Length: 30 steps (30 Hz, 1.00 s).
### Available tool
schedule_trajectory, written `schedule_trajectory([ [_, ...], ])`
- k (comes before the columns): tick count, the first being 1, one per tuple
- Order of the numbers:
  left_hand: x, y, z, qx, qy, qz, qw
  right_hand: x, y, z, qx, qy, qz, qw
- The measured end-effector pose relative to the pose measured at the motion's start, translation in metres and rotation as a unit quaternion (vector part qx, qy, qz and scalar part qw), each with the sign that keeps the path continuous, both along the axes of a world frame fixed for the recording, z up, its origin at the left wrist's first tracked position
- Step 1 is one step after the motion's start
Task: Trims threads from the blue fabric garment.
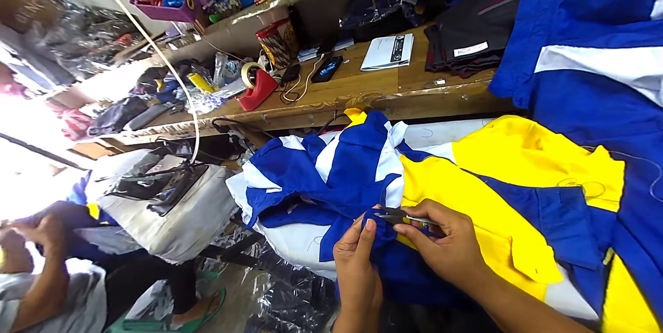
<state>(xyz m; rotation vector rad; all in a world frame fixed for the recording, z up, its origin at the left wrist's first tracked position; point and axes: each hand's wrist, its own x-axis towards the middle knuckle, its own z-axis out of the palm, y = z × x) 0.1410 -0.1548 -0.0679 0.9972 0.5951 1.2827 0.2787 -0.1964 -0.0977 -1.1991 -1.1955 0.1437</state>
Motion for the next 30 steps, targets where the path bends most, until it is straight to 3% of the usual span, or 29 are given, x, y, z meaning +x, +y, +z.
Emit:
schedule_trajectory([
  [5, 0.0, -0.001, -0.001, 0.003, 0.01, -0.002, 1.0, 0.0, 0.001, 0.001, -0.001, -0.013, -0.007, 1.0],
  [11, -0.002, 0.003, -0.003, 0.031, 0.026, -0.007, 0.999, 0.005, 0.003, 0.0, 0.029, -0.132, -0.079, 0.988],
  [20, 0.0, 0.002, -0.002, -0.02, 0.028, -0.009, 0.999, 0.006, 0.008, -0.004, 0.032, -0.127, -0.073, 0.989],
  [30, -0.002, 0.005, -0.001, -0.028, 0.024, -0.023, 0.999, 0.008, 0.009, -0.009, 0.068, -0.215, -0.141, 0.964],
])
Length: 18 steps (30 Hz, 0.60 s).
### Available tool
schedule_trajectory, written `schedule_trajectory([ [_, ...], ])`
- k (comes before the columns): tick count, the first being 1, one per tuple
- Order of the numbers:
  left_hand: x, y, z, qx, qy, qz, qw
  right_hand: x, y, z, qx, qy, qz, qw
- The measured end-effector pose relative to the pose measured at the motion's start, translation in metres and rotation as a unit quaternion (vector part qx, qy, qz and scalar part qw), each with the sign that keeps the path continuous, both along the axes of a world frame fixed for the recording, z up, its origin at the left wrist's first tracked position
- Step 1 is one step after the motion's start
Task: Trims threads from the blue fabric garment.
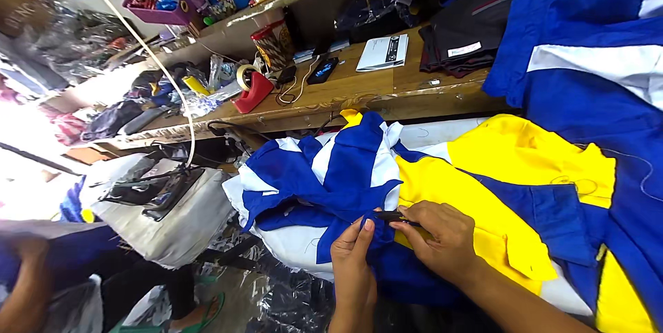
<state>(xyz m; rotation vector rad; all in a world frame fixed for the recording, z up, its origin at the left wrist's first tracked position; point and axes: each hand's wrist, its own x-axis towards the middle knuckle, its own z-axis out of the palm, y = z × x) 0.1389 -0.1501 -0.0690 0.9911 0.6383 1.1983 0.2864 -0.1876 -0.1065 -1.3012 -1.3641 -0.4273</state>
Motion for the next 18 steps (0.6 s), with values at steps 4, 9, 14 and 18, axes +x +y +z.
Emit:
schedule_trajectory([
  [4, -0.0014, 0.0021, -0.0002, 0.016, 0.01, 0.0, 1.0, 0.0015, 0.0012, 0.001, -0.005, -0.018, 0.007, 1.0],
  [9, -0.0001, 0.0023, -0.0005, 0.004, 0.007, 0.003, 1.0, -0.0022, -0.0005, -0.0001, -0.047, 0.074, 0.055, 0.995],
  [14, 0.0001, 0.0018, 0.0009, 0.0, -0.005, -0.002, 1.0, -0.0026, -0.0053, -0.0019, -0.059, 0.115, 0.071, 0.989],
  [18, 0.001, 0.001, 0.0002, 0.005, -0.001, -0.002, 1.0, -0.0022, -0.0044, 0.0006, -0.054, 0.102, 0.069, 0.991],
])
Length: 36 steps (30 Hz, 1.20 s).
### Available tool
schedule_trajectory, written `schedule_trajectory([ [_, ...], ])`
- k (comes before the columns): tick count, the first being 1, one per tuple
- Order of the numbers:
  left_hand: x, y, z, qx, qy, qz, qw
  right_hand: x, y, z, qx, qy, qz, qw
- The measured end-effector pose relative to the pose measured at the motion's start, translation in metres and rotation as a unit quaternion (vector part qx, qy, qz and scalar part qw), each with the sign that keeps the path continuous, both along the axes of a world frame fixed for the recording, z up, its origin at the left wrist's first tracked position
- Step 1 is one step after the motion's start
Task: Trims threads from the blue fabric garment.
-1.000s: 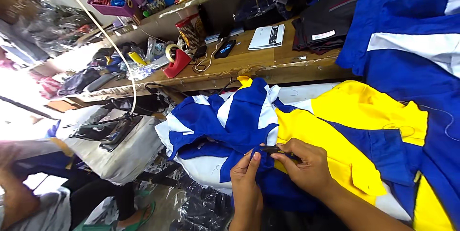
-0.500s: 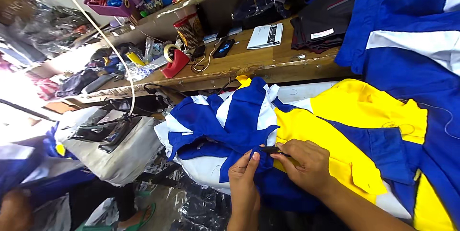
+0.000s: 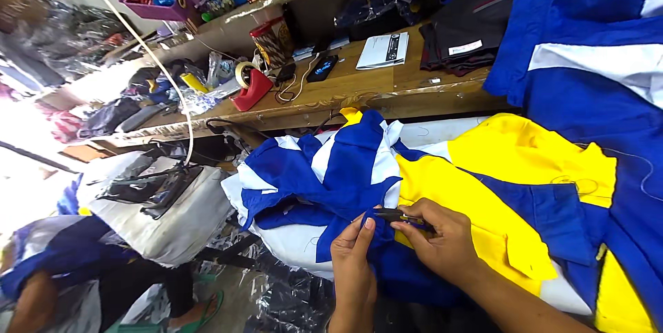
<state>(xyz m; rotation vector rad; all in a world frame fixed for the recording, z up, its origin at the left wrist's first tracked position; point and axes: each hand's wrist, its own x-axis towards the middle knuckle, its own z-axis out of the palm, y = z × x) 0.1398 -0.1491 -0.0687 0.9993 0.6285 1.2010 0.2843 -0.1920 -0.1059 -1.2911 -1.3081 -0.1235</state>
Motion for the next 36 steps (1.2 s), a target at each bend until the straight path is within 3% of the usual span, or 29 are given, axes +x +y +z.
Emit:
schedule_trajectory([
  [10, 0.001, 0.0, -0.003, 0.02, 0.005, 0.005, 1.0, 0.001, 0.004, 0.002, 0.017, -0.026, 0.0, 1.0],
  [16, 0.002, -0.001, -0.001, 0.022, -0.005, 0.013, 1.0, 0.001, -0.003, 0.005, -0.034, 0.094, 0.056, 0.993],
  [25, 0.006, -0.003, -0.005, 0.066, -0.013, -0.003, 0.998, -0.003, -0.003, 0.003, -0.006, 0.03, 0.022, 0.999],
  [32, 0.005, -0.004, -0.009, 0.089, 0.0, -0.002, 0.996, 0.003, -0.008, 0.015, -0.077, 0.171, 0.136, 0.973],
  [36, 0.005, -0.005, -0.007, 0.086, -0.005, 0.004, 0.996, 0.002, -0.011, 0.022, -0.061, 0.297, 0.225, 0.926],
])
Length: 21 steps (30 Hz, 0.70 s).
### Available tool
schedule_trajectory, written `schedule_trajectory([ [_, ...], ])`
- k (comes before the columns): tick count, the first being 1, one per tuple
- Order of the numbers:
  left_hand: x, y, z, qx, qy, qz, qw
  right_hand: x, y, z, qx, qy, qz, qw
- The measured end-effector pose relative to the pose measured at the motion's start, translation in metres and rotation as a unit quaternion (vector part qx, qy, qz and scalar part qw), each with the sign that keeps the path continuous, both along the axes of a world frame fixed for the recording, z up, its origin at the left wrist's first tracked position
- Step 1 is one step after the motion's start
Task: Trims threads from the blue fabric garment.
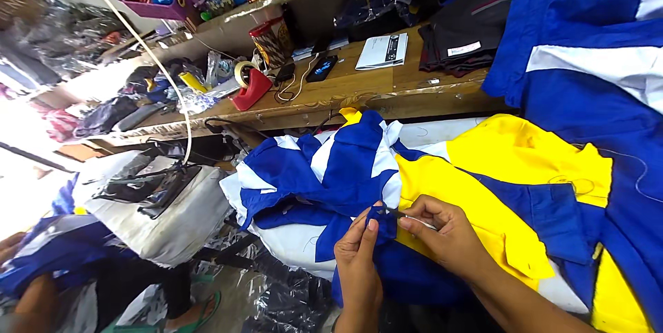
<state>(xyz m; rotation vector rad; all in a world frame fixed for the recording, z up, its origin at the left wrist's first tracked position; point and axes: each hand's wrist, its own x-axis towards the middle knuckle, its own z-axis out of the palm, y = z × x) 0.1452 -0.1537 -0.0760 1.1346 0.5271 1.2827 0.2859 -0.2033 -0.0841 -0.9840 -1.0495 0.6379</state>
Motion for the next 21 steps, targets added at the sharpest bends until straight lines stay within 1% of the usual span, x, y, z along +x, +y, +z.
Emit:
schedule_trajectory([
  [2, -0.001, 0.0, 0.001, -0.006, 0.0, 0.002, 1.0, 0.0, -0.001, 0.0, 0.004, 0.007, -0.009, 1.0],
  [6, -0.001, 0.0, 0.003, -0.023, -0.002, 0.0, 1.0, -0.003, -0.002, -0.007, 0.01, -0.102, -0.089, 0.991],
  [11, -0.002, -0.002, 0.005, -0.035, -0.004, 0.0, 0.999, 0.0, 0.002, -0.014, 0.048, -0.217, -0.189, 0.957],
  [14, -0.003, -0.002, 0.006, -0.043, -0.009, -0.004, 0.999, 0.001, 0.003, -0.016, 0.051, -0.252, -0.208, 0.944],
  [18, -0.003, -0.003, 0.006, -0.042, -0.009, -0.002, 0.999, 0.002, 0.006, -0.015, 0.061, -0.264, -0.213, 0.939],
  [21, -0.004, -0.003, 0.004, -0.037, -0.006, -0.004, 0.999, 0.003, 0.007, -0.014, 0.068, -0.306, -0.234, 0.92],
])
